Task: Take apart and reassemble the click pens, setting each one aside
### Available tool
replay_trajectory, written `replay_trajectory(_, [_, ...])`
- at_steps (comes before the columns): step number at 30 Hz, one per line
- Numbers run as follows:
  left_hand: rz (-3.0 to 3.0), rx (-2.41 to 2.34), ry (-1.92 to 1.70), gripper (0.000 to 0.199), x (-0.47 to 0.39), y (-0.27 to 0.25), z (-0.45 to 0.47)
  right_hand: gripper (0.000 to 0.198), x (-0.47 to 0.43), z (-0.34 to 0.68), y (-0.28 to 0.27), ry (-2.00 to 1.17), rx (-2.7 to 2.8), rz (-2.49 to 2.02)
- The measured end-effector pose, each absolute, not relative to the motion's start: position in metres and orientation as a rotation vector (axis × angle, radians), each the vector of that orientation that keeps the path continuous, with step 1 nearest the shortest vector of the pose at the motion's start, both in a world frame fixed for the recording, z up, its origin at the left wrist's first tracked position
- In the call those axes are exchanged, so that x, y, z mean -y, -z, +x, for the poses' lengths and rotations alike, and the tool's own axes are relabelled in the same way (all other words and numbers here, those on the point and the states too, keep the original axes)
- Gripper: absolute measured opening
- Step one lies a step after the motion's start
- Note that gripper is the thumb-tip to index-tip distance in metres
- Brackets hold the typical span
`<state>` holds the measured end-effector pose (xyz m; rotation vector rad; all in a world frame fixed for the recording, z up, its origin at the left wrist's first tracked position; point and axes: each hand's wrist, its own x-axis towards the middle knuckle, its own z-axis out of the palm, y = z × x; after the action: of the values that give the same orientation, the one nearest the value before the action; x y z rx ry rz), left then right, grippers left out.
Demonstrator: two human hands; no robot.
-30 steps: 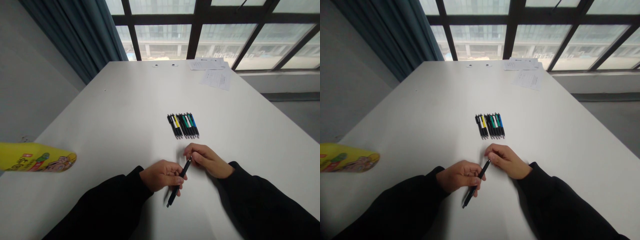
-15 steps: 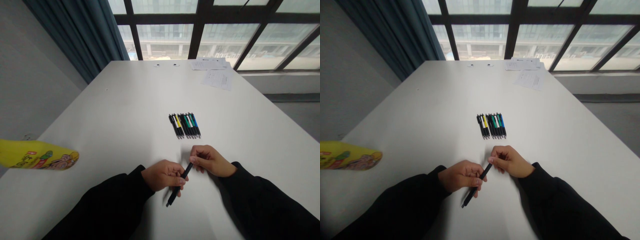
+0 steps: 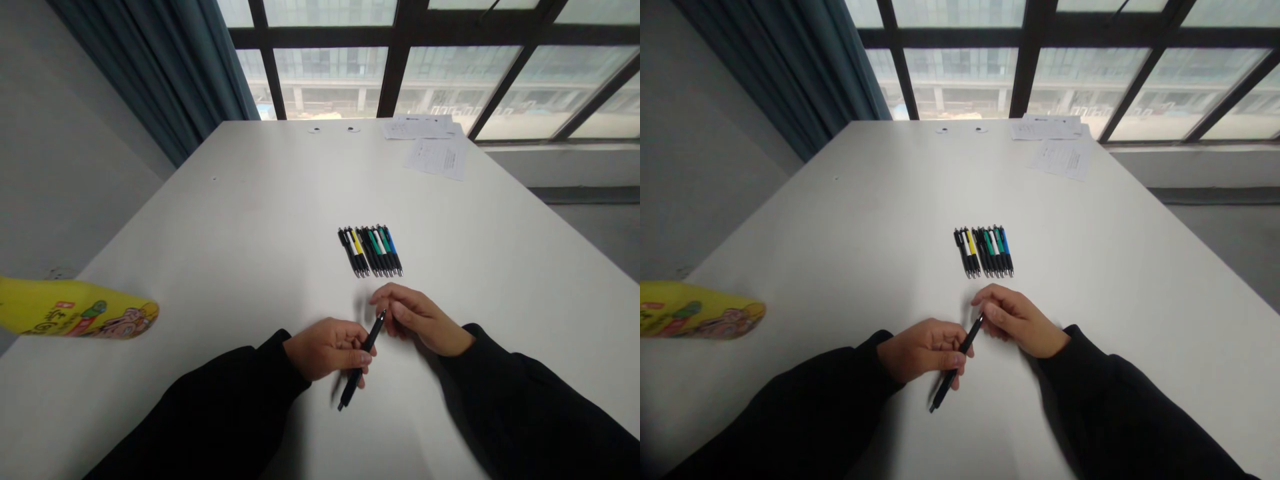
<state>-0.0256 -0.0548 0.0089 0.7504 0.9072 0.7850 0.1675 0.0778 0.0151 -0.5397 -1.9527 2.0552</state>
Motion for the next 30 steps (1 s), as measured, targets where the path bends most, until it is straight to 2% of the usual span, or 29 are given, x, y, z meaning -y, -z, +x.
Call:
replay_trajectory(4, [0.774,-0.899,-0.764,0.045,0.056,-0.007,-0.026,0.033,-0.077,0.166,-0.019,-2.089,2.008,-0.551])
replay_trajectory(9, [0.778,-0.898,-0.727,0.044,0.057,-0.005,-0.026,0.044,-0.077,0.165,-0.018,-2.014,2.066,-0.579])
replay_trajectory(13, [0.738,-0.889,-0.908,0.040,0.052,-0.007,-0.028,0.031,-0.073,0.164,-0.015,-2.149,1.926,-0.536])
replay_trajectory(16, [0.739,-0.920,-1.113,0.036,0.048,-0.004,-0.030,0.056,-0.067,0.161,-0.016,-2.312,1.791,-0.430])
replay_trajectory(17, [0.720,-0.939,-1.158,0.037,0.047,-0.003,-0.031,0.057,-0.065,0.160,-0.017,-2.330,1.766,-0.420])
replay_trajectory(20, [0.631,-1.015,-1.256,0.044,0.046,0.002,-0.033,0.049,-0.060,0.158,-0.020,-2.338,1.762,-0.428])
replay_trajectory(24, [0.553,-1.123,-1.397,0.039,0.044,-0.001,-0.033,0.041,-0.058,0.158,-0.022,-2.409,1.815,-0.431])
replay_trajectory(27, [0.485,-1.115,-1.408,0.037,0.043,-0.008,-0.034,0.030,-0.064,0.160,-0.018,-2.413,1.690,-0.505])
replay_trajectory(30, [0.478,-1.097,-1.378,0.036,0.044,-0.013,-0.034,0.029,-0.078,0.163,-0.014,-2.302,1.457,-0.575])
